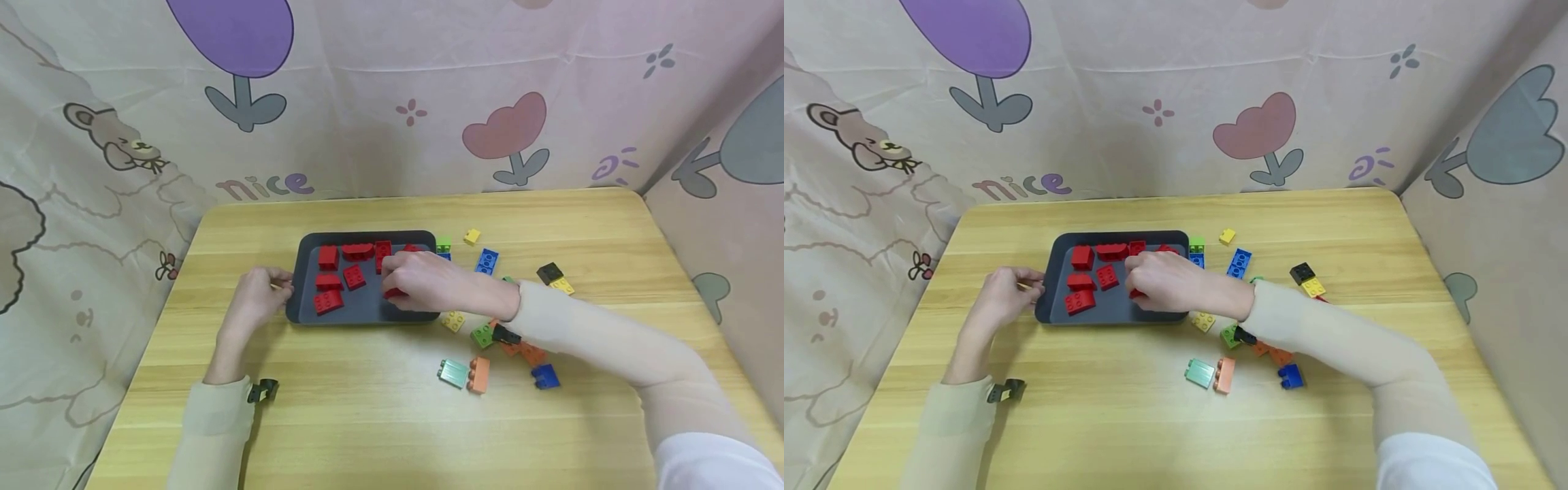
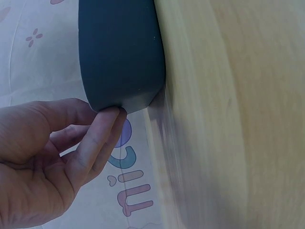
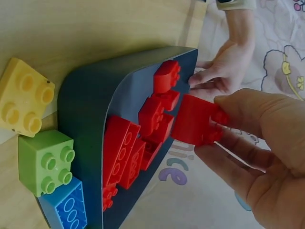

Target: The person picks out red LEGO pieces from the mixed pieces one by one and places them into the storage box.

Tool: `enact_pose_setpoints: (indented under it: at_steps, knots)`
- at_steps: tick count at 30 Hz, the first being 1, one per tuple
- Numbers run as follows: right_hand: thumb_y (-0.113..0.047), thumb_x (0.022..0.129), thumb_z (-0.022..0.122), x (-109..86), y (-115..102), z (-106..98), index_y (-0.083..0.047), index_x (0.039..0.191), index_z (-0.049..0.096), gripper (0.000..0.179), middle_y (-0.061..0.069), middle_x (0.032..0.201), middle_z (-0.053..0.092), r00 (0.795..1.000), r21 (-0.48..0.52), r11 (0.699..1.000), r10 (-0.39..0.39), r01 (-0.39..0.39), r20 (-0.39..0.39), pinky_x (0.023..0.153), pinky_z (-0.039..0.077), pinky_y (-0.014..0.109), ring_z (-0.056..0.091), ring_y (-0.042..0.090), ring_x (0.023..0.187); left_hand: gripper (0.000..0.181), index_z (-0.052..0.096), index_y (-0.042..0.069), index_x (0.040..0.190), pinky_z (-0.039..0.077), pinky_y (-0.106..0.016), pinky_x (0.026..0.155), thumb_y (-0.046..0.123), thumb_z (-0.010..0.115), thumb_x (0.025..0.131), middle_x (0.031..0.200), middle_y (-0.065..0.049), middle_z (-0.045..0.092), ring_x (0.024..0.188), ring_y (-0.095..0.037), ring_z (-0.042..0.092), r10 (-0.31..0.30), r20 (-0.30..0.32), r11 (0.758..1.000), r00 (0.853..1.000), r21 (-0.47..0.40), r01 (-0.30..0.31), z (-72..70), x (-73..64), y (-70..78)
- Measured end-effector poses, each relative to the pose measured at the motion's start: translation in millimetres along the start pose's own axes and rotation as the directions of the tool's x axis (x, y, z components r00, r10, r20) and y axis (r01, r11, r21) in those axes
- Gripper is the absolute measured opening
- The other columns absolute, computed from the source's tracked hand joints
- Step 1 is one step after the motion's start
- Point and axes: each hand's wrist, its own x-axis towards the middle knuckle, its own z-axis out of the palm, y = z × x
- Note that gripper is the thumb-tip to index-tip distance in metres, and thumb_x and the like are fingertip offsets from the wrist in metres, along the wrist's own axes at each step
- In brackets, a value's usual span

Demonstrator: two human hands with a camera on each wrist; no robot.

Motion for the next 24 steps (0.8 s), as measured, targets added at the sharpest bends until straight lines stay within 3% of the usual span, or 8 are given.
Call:
enact_pose_setpoints:
  at_steps: [13, 24]
  knots:
    - [-0.019, 0.096, 0.078, 23.9, -1.2, 6.0, -0.015, 0.109, 0.084, 0.015, 0.003, 0.107, 0.069, 0.997, -0.040, 0.998, -0.056, 0.058, 0.049, 0.074, 0.060, 0.024, 0.063, 0.018, 0.098, 0.030, 0.070, -0.011, 0.125, 0.060, -0.022, 0.063, 0.000, 0.063, 0.098, 0.115, -0.030, 0.074, 0.084, -0.024, 0.074, 0.029, -0.026, 0.999, 0.999, 0.032, -0.028, 0.4, 0.6, -1.5]
    - [-0.017, 0.098, 0.076, 45.3, -3.4, 13.2, -0.012, 0.114, 0.081, 0.018, 0.006, 0.109, 0.073, 0.989, -0.040, 0.994, -0.096, 0.101, 0.116, 0.082, 0.062, 0.025, 0.064, 0.021, 0.099, 0.030, 0.070, -0.010, 0.126, 0.059, -0.021, 0.063, 0.001, 0.063, 0.099, 0.115, -0.028, 0.074, 0.085, -0.024, 0.074, 0.021, -0.023, 0.999, 1.000, 0.035, -0.020, 1.0, 0.8, -1.0]
